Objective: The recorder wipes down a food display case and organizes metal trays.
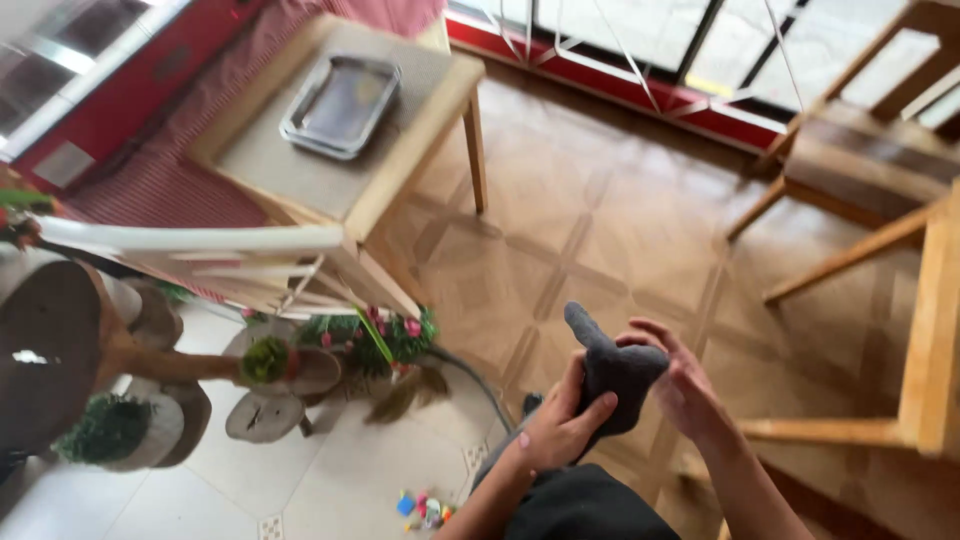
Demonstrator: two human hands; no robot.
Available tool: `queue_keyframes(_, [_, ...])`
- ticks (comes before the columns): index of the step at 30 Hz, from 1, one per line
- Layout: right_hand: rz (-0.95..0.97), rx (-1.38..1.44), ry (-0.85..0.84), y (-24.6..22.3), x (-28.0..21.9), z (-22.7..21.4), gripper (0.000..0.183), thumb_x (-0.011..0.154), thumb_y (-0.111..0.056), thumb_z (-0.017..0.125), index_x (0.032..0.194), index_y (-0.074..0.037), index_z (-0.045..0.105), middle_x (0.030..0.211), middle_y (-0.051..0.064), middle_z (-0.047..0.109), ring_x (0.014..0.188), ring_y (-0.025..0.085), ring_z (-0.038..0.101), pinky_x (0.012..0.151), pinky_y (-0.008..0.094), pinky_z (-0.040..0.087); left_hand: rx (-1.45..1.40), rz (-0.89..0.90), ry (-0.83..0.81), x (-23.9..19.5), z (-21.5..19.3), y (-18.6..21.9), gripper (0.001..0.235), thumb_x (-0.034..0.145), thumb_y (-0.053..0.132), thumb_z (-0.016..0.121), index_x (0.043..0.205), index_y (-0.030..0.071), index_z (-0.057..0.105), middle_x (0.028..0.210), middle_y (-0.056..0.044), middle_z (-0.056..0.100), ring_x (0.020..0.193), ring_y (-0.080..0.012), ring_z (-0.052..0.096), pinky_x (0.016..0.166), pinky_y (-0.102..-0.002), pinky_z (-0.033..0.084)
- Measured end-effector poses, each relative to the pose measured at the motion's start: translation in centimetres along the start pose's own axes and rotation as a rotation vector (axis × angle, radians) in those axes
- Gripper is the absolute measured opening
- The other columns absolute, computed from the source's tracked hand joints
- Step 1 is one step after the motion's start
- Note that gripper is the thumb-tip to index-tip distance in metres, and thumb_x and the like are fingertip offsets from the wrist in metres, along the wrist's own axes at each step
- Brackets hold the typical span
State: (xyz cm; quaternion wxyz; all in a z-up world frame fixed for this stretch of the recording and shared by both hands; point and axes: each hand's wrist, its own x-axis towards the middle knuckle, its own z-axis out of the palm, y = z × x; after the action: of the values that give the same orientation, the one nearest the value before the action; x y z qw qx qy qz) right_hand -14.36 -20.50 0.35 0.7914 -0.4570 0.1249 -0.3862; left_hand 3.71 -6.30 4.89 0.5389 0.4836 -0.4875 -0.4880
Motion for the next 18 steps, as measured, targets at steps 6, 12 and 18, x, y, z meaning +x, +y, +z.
queue_keyframes(6, [0.111,-0.136,-0.108,-1.8,10.8,-5.1,0.088,0.072,-0.02,0.092,0.146,-0.002,0.048,0.145,0.008,0.056,0.137,0.02,0.05,0.113,0.038,0.039,-0.124,0.158,0.035,12.8,-3.9,-3.3,0.075,0.102,0.014,0.065,0.161,0.013,0.017,0.145,-0.009,0.054,0.133,-0.0175,0.05,0.113,-0.034,0.039])
queue_keyframes(12, [0.106,-0.113,0.125,1.3,20.5,-17.6,0.042,0.094,0.005,0.074,0.133,0.001,0.063,0.127,0.01,0.07,0.116,0.02,0.064,0.102,0.035,0.051,-0.225,-0.03,0.173,24.7,-7.7,0.2,0.045,0.1,0.009,0.072,0.142,0.007,0.056,0.113,-0.015,0.063,0.104,-0.0166,0.06,0.09,-0.03,0.053])
queue_keyframes(18, [0.088,0.053,0.17,-1.6,33.9,-25.1,0.04,0.097,0.003,0.067,0.136,-0.006,0.061,0.129,0.007,0.068,0.118,0.021,0.065,0.1,0.038,0.051,0.103,0.189,0.337,40.3,-11.1,0.6,0.043,0.087,0.01,0.081,0.127,0.007,0.064,0.14,-0.012,0.048,0.117,-0.0199,0.058,0.091,-0.032,0.054])
